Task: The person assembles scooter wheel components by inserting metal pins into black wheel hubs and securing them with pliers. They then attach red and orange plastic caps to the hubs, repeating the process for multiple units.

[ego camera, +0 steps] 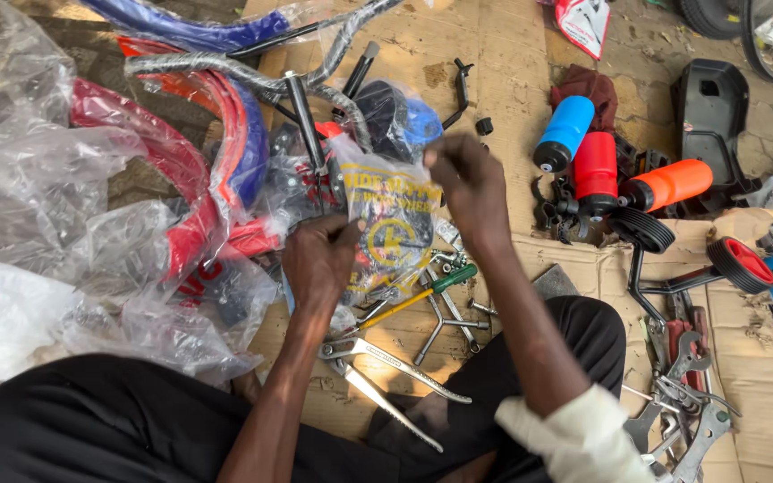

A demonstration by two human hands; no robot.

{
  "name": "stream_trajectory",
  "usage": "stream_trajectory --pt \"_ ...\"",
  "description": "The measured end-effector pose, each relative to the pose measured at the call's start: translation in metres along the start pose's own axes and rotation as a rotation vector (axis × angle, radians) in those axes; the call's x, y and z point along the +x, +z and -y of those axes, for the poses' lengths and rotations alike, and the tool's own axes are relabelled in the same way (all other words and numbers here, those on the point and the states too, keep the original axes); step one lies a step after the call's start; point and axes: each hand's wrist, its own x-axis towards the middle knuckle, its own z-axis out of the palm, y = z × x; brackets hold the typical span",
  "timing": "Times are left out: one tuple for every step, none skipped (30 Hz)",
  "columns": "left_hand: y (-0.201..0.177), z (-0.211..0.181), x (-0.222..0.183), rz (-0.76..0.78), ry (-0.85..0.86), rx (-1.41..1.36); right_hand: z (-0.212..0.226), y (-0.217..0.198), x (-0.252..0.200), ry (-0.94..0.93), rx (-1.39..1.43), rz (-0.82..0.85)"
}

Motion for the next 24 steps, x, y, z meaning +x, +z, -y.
stream_trajectory --pt "0.001 0.004 0.003 -0.01 -0.018 -0.112 0.0 0.005 -0.013 -0.043 -0.048 0.042" --pt "0.003 0.007 0.005 -0.011 -0.032 -0.225 0.0 0.008 -0.025 -0.083 -0.099 0.075" --pt "0.006 0.009 0.007 -0.013 -0.047 -0.338 0.001 0.011 -0.036 -0.124 -0.15 0.109" --pt "0.008 0.009 0.008 0.028 -0.052 -0.439 0.003 0.016 -0.047 -0.133 -0.163 0.129" --pt "0.01 0.01 0.009 0.069 -0.057 -0.54 0.006 0.023 -0.057 -0.141 -0.177 0.149" --pt "0.012 0.011 0.007 0.109 -0.067 -0.642 0.008 0.029 -0.066 -0.148 -0.19 0.173" --pt "0.012 0.012 0.005 0.149 -0.077 -0.757 0.011 0.033 -0.072 -0.145 -0.2 0.164" --pt "0.012 0.011 0.003 0.192 -0.085 -0.873 0.014 0.035 -0.075 -0.143 -0.212 0.153" --pt "0.012 0.01 0.002 0.235 -0.093 -0.989 0.016 0.037 -0.078 -0.142 -0.224 0.141" --pt "0.011 0.009 0.0 0.258 -0.098 -0.97 0.018 0.037 -0.081 -0.125 -0.205 0.129" --pt "0.009 0.009 -0.002 0.281 -0.103 -0.951 0.019 0.037 -0.082 -0.109 -0.187 0.116" --pt "0.008 0.009 -0.002 0.306 -0.108 -0.933 0.019 0.036 -0.082 -0.092 -0.169 0.102" --pt "0.007 0.009 -0.001 0.329 -0.112 -0.908 0.018 0.035 -0.083 -0.097 -0.133 0.099" --pt "0.006 0.012 -0.002 0.345 -0.12 -0.887 0.017 0.034 -0.084 -0.102 -0.097 0.104" --pt "0.007 0.014 -0.003 0.36 -0.127 -0.866 0.014 0.033 -0.086 -0.106 -0.062 0.11" --pt "0.007 0.015 -0.002 0.335 -0.105 -0.868 0.012 0.034 -0.087 -0.11 -0.102 0.111" --pt "0.009 0.016 -0.002 0.31 -0.084 -0.87 0.01 0.034 -0.088 -0.113 -0.143 0.112" --pt "0.012 0.017 -0.003 0.285 -0.061 -0.873 0.008 0.035 -0.088 -0.117 -0.184 0.114" --pt "0.015 0.016 -0.003 0.242 -0.041 -0.797 0.007 0.035 -0.089 -0.084 -0.128 0.089" --pt "0.021 0.016 -0.003 0.196 -0.02 -0.722 0.006 0.037 -0.088 -0.054 -0.07 0.068" --pt "0.025 0.015 -0.003 0.149 0.001 -0.646 0.005 0.04 -0.086 -0.023 -0.013 0.046" --pt "0.03 0.015 -0.005 0.136 0.023 -0.626 0.004 0.042 -0.088 -0.012 -0.038 0.006" --pt "0.034 0.014 -0.008 0.123 0.044 -0.606 0.004 0.044 -0.089 -0.001 -0.063 -0.033" --pt "0.037 0.012 -0.008 0.115 0.07 -0.588 0.005 0.046 -0.089 0.008 -0.091 -0.078"
